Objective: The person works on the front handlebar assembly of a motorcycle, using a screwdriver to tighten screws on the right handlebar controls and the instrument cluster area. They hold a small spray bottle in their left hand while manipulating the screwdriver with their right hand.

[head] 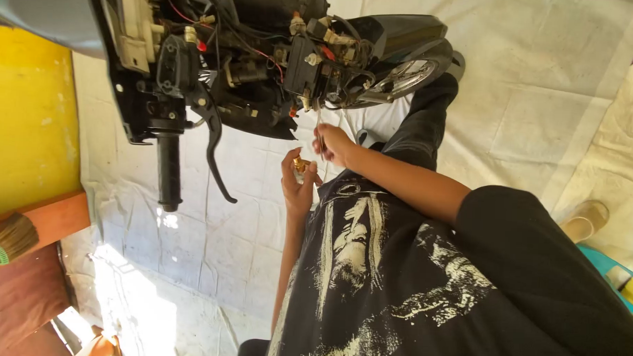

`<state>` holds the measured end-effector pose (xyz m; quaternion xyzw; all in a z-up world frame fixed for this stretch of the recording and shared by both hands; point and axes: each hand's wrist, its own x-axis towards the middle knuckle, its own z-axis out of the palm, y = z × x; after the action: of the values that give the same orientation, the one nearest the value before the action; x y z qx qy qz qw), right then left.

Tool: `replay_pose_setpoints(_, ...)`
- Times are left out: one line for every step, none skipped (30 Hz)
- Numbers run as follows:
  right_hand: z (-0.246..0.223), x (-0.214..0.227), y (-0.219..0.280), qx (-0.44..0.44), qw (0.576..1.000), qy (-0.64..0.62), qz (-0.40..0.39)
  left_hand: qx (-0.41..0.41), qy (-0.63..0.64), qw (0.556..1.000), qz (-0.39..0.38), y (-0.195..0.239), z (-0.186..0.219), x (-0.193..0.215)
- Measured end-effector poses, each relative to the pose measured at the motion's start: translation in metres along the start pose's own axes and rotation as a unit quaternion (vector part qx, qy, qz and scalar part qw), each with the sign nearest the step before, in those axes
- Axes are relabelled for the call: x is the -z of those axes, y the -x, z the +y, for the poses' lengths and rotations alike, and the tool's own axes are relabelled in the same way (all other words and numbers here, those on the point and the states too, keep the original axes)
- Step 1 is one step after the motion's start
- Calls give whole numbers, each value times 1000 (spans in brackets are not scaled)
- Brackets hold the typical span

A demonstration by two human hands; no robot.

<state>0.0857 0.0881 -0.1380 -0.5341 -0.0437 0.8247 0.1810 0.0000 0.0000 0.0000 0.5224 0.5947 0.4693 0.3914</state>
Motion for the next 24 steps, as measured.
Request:
replay_pose_setpoints(2,-5,7,6,1000,1,-2,-6,0,1000,1,0,1,3)
replay_pose_setpoints(4,-9,14,7,1000,6,-4,-5,-6,1000,1,-1,1,5)
replay_pose_setpoints(8,-7,24,5,1000,11,-3,1,-9,1000,0,3,3,2)
replay_pose_setpoints(-3,-3,12,8,1000,12,-1,-1,-7,1000,0,-2,1,-1)
replay_pose_setpoints(-8,0,0,9,1000,-6,19,3,8,1000,6,-1,-2,-2)
replay_pose_setpoints(-13,3,-12,11,999,-24,40,8,23,1000,12,-1,-5,-3)
replay_pose_setpoints(-11,4,-8,11,999,-26,41,8,24,1000,10,-1,-5,-5)
replay_pose_setpoints(-9,5,-5,1,999,-30,38,13,22,1000,10,-1,-4,-8)
replay_pose_setpoints(-9,3,-2,-9,999,-33,34,17,19,1000,10,-4,-3,-9)
replay_pose_setpoints(-12,1,5,-8,999,-34,32,16,18,1000,9,-5,-4,-6)
replay_pose_setpoints(-14,2,12,-13,999,-39,22,22,22,999,11,-5,-6,-7)
replay_pose_setpoints(-16,3,19,-18,999,-45,12,28,25,999,13,-5,-9,-7)
replay_pose_setpoints(-17,2,6,-17,999,-43,14,28,28,999,14,-6,-11,-6)
replay_pose_setpoints(-17,2,-7,-17,998,-55,14,22,27,999,17,-8,-13,-6)
replay_pose_setpoints(-11,2,-16,-22,997,-67,15,21,24,999,21,-3,-12,-5)
replay_pose_setpoints(-5,8,-5,-27,997,-66,17,26,24,999,22,2,-12,-10)
replay_pose_setpoints(-5,7,1,-39,997,-70,12,12,17,1000,20,-1,-15,-10)
replay_pose_setpoints(-4,6,8,-51,996,-74,8,-1,10,1000,18,-4,-16,-10)
replay_pose_setpoints(-7,9,1,-48,996,-75,9,-3,12,1000,17,-7,-17,-10)
replay_pose_setpoints(-9,12,-5,-48,997,-67,3,-17,15,1000,11,-10,-18,-10)
replay_pose_setpoints(-7,16,-10,-50,997,-59,-2,-28,19,999,7,-9,-19,-10)
replay_pose_setpoints(-13,13,-10,-50,997,-59,0,-27,21,999,7,-12,-14,-13)
replay_pose_setpoints(-16,9,-10,-41,996,-74,-7,-29,20,999,-1,-14,-10,-15)
replay_pose_setpoints(-20,5,-9,-33,995,-89,-14,-31,19,999,-8,-16,-5,-17)
